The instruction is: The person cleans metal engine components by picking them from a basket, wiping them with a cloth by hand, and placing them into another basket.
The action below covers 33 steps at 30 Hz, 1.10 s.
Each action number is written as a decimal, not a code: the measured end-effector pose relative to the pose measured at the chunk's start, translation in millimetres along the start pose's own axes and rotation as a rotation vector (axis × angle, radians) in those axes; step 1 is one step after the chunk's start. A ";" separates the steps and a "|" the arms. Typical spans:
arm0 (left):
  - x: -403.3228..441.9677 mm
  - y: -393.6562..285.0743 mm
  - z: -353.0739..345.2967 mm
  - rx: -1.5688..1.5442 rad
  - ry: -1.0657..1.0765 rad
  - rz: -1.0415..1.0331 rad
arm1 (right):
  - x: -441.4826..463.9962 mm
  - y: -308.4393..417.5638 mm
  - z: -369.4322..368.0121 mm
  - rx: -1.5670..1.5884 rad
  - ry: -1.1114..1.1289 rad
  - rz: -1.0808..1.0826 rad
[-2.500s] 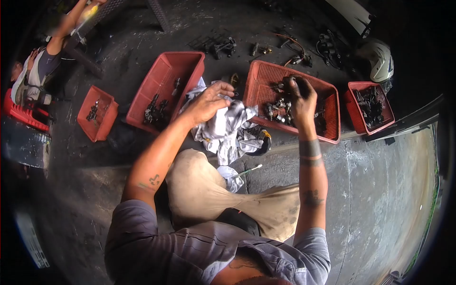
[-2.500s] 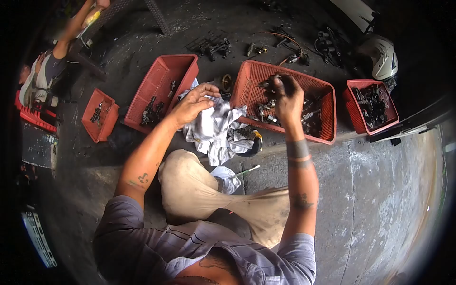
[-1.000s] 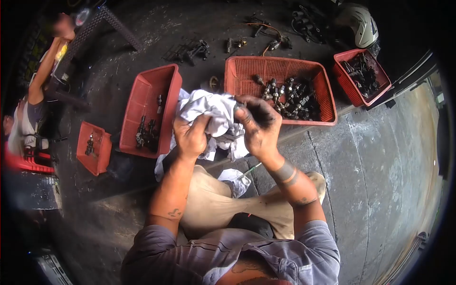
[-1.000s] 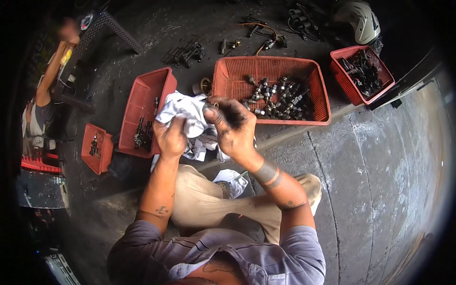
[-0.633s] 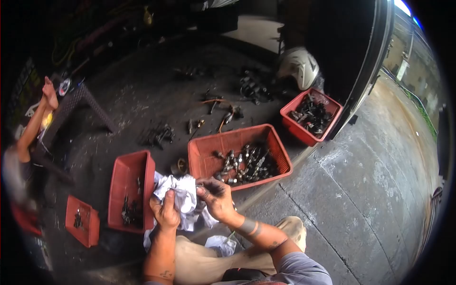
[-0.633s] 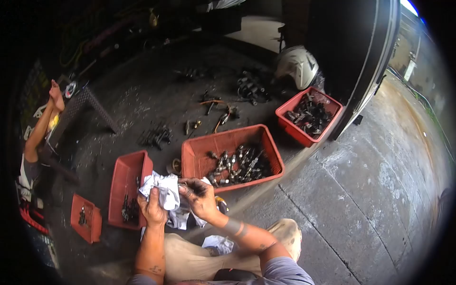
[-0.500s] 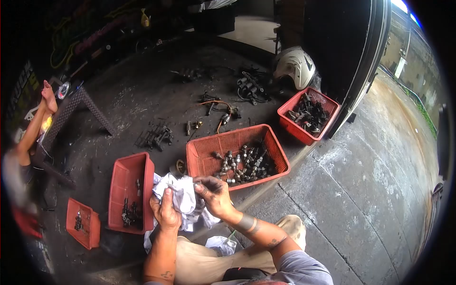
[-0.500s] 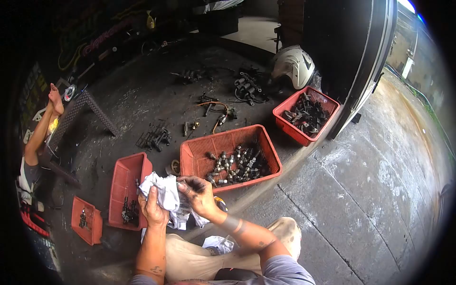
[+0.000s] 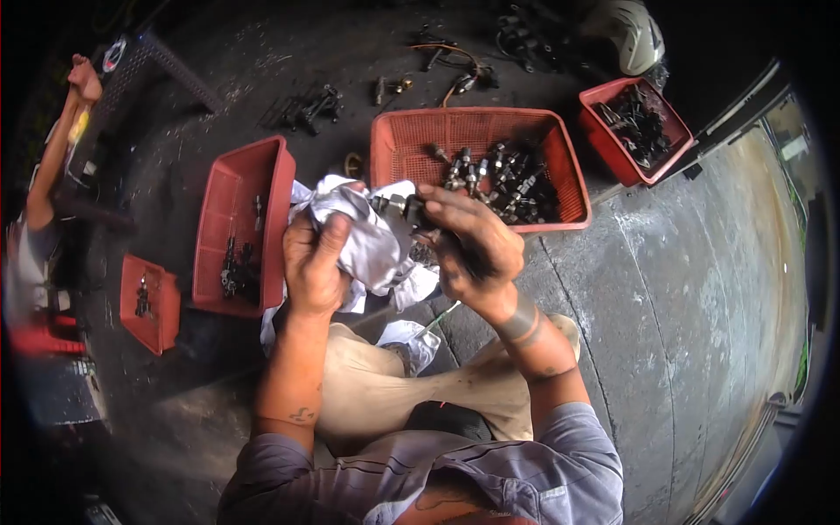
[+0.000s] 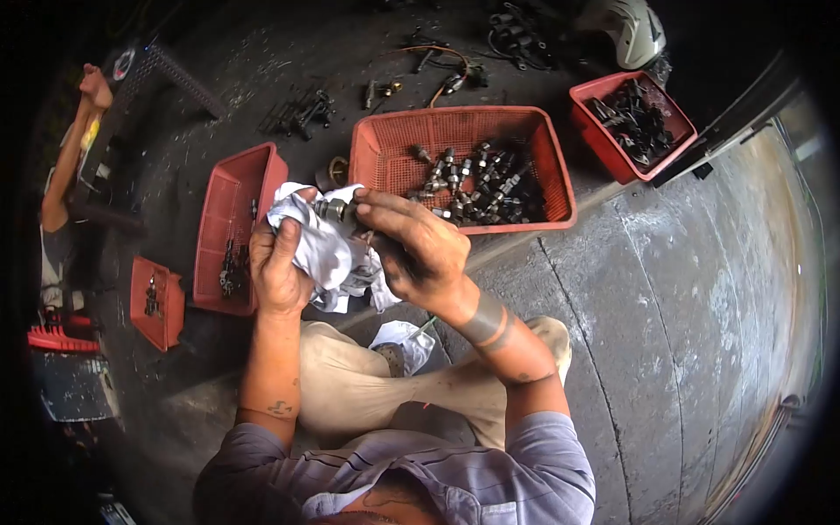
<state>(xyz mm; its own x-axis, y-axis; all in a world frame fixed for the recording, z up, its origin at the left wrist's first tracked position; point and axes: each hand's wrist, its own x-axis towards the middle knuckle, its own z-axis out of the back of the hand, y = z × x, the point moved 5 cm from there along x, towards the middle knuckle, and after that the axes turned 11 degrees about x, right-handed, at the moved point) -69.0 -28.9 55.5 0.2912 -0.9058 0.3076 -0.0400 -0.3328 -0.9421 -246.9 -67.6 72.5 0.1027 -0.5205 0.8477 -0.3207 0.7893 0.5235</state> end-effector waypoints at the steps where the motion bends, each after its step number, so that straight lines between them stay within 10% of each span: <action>1: -0.9 -3.6 -1.1 0.045 0.004 -0.057 | -3.1 -0.8 -3.3 0.041 -0.028 -0.013; 8: -6.4 -1.9 16.2 0.018 -0.039 0.008 | -2.8 -2.8 -18.0 0.005 0.126 -0.040; 12: -10.3 19.1 16.3 -0.791 0.096 0.363 | -3.9 -7.4 -21.4 0.116 0.015 -0.031; 14: -3.8 16.2 19.3 -0.802 0.141 0.212 | 0.0 0.0 -20.0 0.073 -0.045 -0.066; 16: -2.2 -6.5 0.9 -0.675 0.150 0.353 | -2.0 2.1 -21.9 0.037 0.033 -0.116; 18: -3.2 -1.7 11.0 -0.011 0.089 -0.013 | -5.7 -0.1 -27.1 -0.011 0.134 -0.012; 22: -1.1 -1.4 23.1 0.397 0.035 0.045 | -12.4 -34.0 -23.4 0.180 0.124 -0.464; 33: 7.0 79.5 84.3 -0.037 -0.288 0.323 | -21.3 -55.1 -59.5 0.083 0.176 -0.472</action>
<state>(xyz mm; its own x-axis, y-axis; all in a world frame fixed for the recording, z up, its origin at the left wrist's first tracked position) 10.4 -39.6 -28.4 0.5129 -0.8565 -0.0569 -0.2053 -0.0580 -0.9770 -175.4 -80.6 30.7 0.4089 -0.7458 0.5259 -0.2740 0.4494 0.8503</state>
